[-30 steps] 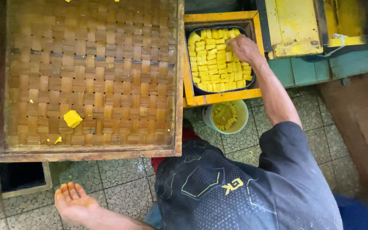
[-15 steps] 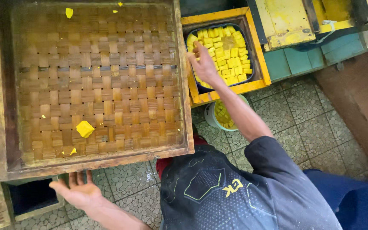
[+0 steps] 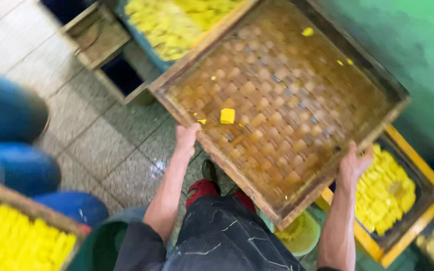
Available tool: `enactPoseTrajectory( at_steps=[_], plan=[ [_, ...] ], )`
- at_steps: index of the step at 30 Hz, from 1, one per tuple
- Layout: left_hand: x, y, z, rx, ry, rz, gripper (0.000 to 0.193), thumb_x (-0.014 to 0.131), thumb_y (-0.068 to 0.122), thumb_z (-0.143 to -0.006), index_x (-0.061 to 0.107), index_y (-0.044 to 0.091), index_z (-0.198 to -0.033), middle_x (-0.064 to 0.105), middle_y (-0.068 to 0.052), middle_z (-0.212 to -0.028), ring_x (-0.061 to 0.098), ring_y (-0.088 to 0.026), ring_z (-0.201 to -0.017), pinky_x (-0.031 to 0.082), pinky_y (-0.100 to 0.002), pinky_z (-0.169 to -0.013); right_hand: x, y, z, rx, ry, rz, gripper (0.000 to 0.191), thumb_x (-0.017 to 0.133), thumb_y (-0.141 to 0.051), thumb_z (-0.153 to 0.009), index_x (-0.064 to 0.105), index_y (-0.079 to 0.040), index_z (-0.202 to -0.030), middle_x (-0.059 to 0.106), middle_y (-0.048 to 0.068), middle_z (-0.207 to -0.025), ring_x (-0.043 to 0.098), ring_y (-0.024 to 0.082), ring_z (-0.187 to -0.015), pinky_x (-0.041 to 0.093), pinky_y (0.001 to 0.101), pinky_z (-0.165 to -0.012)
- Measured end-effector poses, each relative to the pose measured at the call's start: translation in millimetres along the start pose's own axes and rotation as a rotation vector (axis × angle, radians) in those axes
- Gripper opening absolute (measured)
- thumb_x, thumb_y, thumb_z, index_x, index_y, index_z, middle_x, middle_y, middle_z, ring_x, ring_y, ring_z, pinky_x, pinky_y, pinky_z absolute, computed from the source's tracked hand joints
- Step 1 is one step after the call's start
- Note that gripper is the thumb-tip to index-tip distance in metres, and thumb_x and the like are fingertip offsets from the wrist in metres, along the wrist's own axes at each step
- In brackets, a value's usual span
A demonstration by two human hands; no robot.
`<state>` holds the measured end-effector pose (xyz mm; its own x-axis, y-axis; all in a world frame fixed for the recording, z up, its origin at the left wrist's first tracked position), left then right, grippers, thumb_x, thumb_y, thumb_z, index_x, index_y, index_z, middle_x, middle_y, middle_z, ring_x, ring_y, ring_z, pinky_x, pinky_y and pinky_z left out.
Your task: The person picks yellow tofu cubes one at a time from a woven bamboo tray and places them into a water-filled container beside it, working around the tray until the cubes are cleared. They then carry the empty tray away and stand near water-filled barrels.
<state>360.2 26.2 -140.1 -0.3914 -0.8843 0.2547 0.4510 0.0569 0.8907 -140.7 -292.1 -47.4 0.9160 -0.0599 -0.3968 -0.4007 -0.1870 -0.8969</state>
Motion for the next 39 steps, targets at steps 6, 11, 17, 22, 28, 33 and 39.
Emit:
enactPoseTrajectory(
  at_steps=[6, 11, 17, 22, 28, 33, 39],
  plan=[
    [-96, -38, 80, -0.1, 0.225, 0.075, 0.016, 0.07, 0.006, -0.072, 0.072, 0.001, -0.087, 0.069, -0.003, -0.08, 0.063, -0.016, -0.071, 0.049, -0.032, -0.065, 56, -7, -4, -0.085, -0.326, -0.282, 0.052, 0.064, 0.003, -0.099, 0.048, 0.004, -0.148, 0.063, 0.011, -0.132, 0.064, 0.02, -0.112, 0.055, 0.0332, -0.097],
    [-155, -81, 174, -0.159, 0.359, 0.45, 0.012, 0.072, 0.008, -0.073, 0.064, -0.001, -0.075, 0.065, -0.011, -0.075, 0.062, -0.023, -0.066, 0.05, -0.04, -0.065, 115, -82, -5, -0.185, -0.711, -0.242, 0.057, 0.063, 0.009, -0.098, 0.042, 0.011, -0.151, 0.064, 0.016, -0.135, 0.065, 0.022, -0.111, 0.055, 0.0331, -0.097],
    [-177, -149, 305, -0.278, 0.526, 1.025, 0.012, 0.068, 0.011, -0.071, 0.057, 0.006, -0.071, 0.06, -0.012, -0.075, 0.063, -0.028, -0.069, 0.057, -0.047, -0.069, 191, -234, 88, -0.369, -1.086, -0.439, 0.066, 0.061, 0.012, -0.097, 0.039, 0.005, -0.159, 0.062, 0.01, -0.127, 0.059, 0.016, -0.098, 0.049, 0.0268, -0.087],
    [-176, -191, 365, -0.266, 0.628, 1.241, 0.007, 0.067, 0.012, -0.072, 0.06, 0.01, -0.073, 0.062, -0.009, -0.076, 0.062, -0.027, -0.074, 0.055, -0.046, -0.07, 260, -337, 195, -0.705, -1.323, -0.253, 0.067, 0.058, 0.013, -0.094, 0.039, 0.007, -0.159, 0.062, 0.011, -0.133, 0.062, 0.016, -0.116, 0.051, 0.0271, -0.106],
    [-238, -208, 397, -0.152, 0.96, 1.013, 0.028, 0.071, 0.024, -0.084, 0.058, 0.007, -0.101, 0.057, -0.012, -0.101, 0.055, -0.029, -0.097, 0.045, -0.046, -0.086, 295, -388, 315, -0.769, -1.441, -0.285, 0.083, 0.054, 0.014, -0.087, 0.027, 0.007, -0.165, 0.059, 0.014, -0.147, 0.062, 0.02, -0.125, 0.051, 0.0284, -0.112],
    [-266, -86, 352, 0.005, 1.283, -0.273, 0.073, 0.059, 0.047, -0.102, 0.033, 0.011, -0.16, 0.033, -0.023, -0.167, 0.03, -0.041, -0.155, 0.018, -0.053, -0.127, 277, -428, 415, -1.085, -1.396, -0.208, 0.094, 0.059, 0.015, -0.083, 0.016, 0.004, -0.166, 0.051, 0.021, -0.156, 0.057, 0.026, -0.138, 0.046, 0.0359, -0.122],
    [-240, -100, 263, -0.294, 1.173, 0.505, 0.044, 0.06, 0.029, -0.096, 0.052, 0.013, -0.137, 0.059, -0.022, -0.132, 0.059, -0.038, -0.117, 0.05, -0.048, -0.098, 283, -446, 485, -1.247, -1.307, 0.104, 0.102, 0.07, 0.001, -0.077, 0.024, 0.002, -0.168, 0.06, 0.02, -0.142, 0.062, 0.028, -0.121, 0.05, 0.0371, -0.105]
  ],
)
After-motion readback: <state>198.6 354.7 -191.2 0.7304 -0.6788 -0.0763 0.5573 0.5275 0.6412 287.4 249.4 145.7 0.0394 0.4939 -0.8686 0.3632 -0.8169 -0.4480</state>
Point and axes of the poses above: each hand's wrist, its own z-axis away from the middle knuckle, its own x-axis out of the palm, y = z × x, the point moved 10 cm from there along -z, towards the middle knuckle
